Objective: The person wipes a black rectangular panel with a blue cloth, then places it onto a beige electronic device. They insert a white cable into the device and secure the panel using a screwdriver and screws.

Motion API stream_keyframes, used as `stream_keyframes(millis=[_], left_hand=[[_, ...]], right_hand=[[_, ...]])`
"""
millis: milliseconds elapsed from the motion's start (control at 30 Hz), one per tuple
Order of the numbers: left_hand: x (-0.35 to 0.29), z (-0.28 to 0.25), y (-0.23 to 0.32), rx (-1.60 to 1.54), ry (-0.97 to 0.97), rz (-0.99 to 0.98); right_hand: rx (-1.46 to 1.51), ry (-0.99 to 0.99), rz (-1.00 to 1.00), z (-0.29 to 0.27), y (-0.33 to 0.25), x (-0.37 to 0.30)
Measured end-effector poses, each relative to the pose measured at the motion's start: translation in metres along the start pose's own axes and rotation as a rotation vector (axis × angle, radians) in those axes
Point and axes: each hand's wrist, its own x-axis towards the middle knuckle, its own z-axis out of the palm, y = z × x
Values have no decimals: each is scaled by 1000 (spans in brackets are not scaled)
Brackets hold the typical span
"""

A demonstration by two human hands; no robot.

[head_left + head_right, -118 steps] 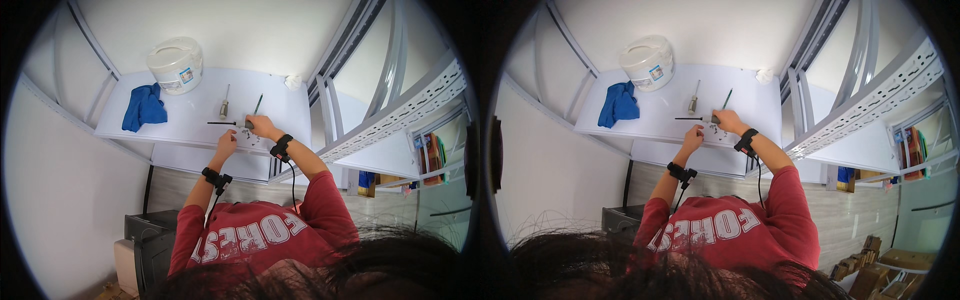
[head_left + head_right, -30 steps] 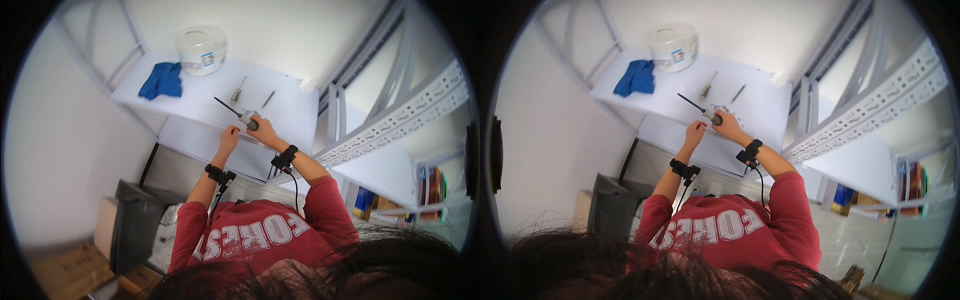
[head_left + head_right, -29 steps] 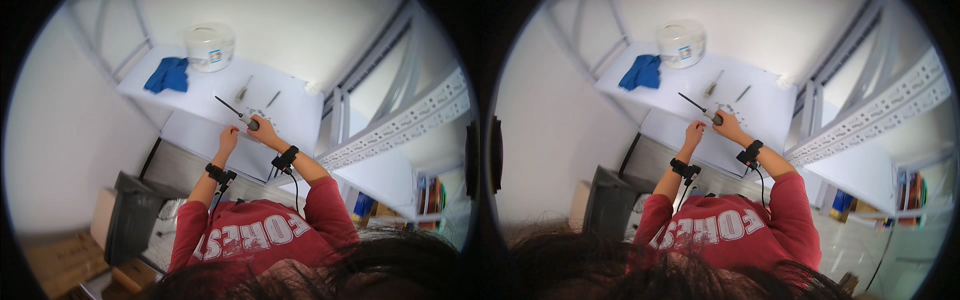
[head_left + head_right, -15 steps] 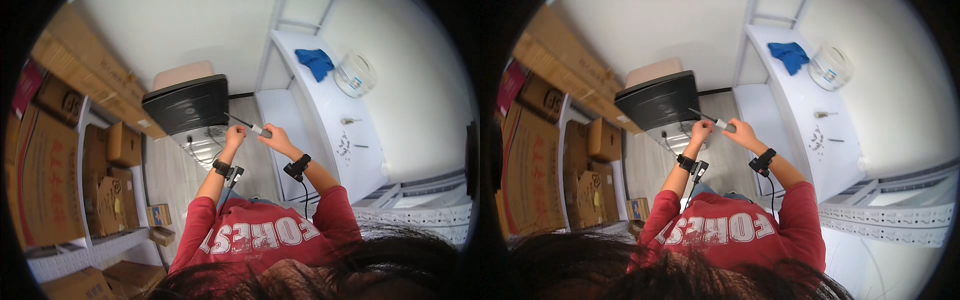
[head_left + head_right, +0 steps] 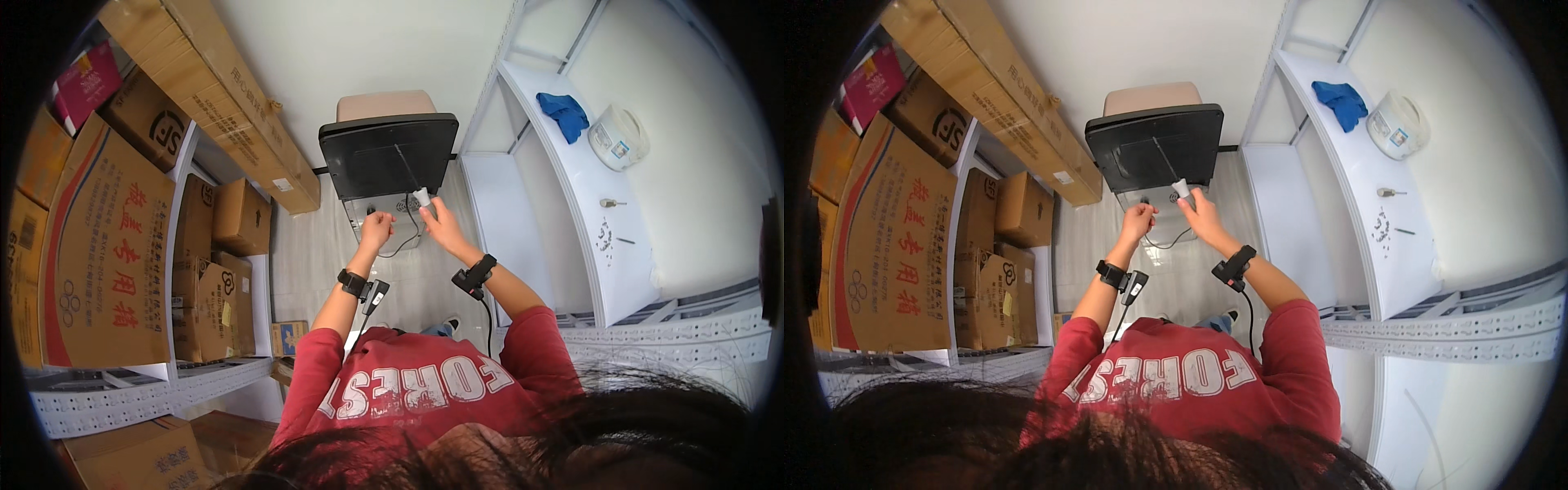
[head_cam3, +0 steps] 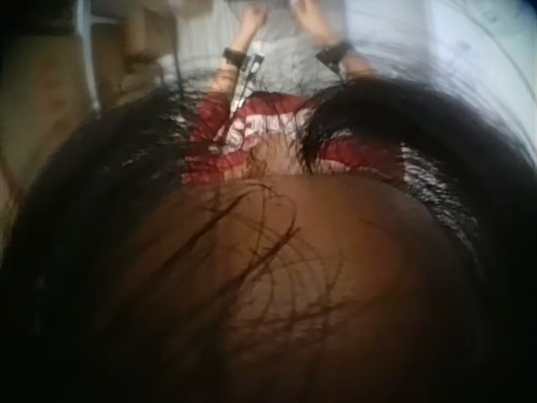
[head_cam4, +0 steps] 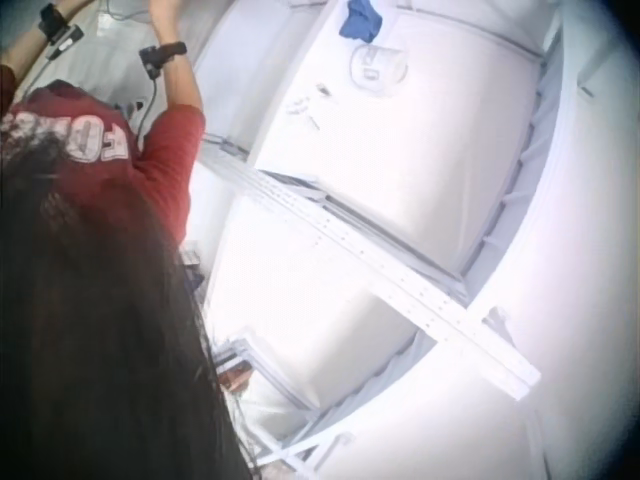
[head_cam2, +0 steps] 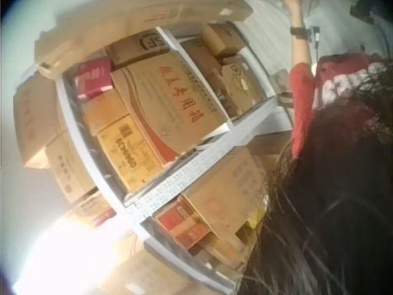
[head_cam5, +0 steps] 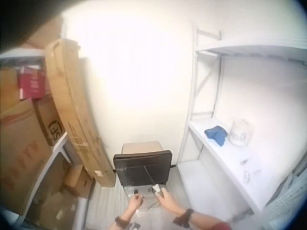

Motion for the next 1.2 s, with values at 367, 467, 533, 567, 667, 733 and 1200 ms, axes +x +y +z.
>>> stream_keyframes(millis=[367,467,533,567,667,733,1200], left_hand=[[-7,19,-8,69,-231,-82],[-9,29,-7,47,-271,-112],[-9,29,-11,-5,-288,-141],[-8,26,-13,4,-296,-150],[-11,21,-12,12,-336,-176],[-14,11,-10,-15,-338,-183],[17,8,-7,46,-223,-13]], right_hand=[[-125,241,247,-16,30,-67],[-312,262,216,-18,48,-84],[-349,230,249,-15,45,-92],[-367,211,263,-13,43,-92],[-345,106,309,-8,41,-96],[-304,79,290,1,40,-94],[-220,81,153,1,-11,-62]])
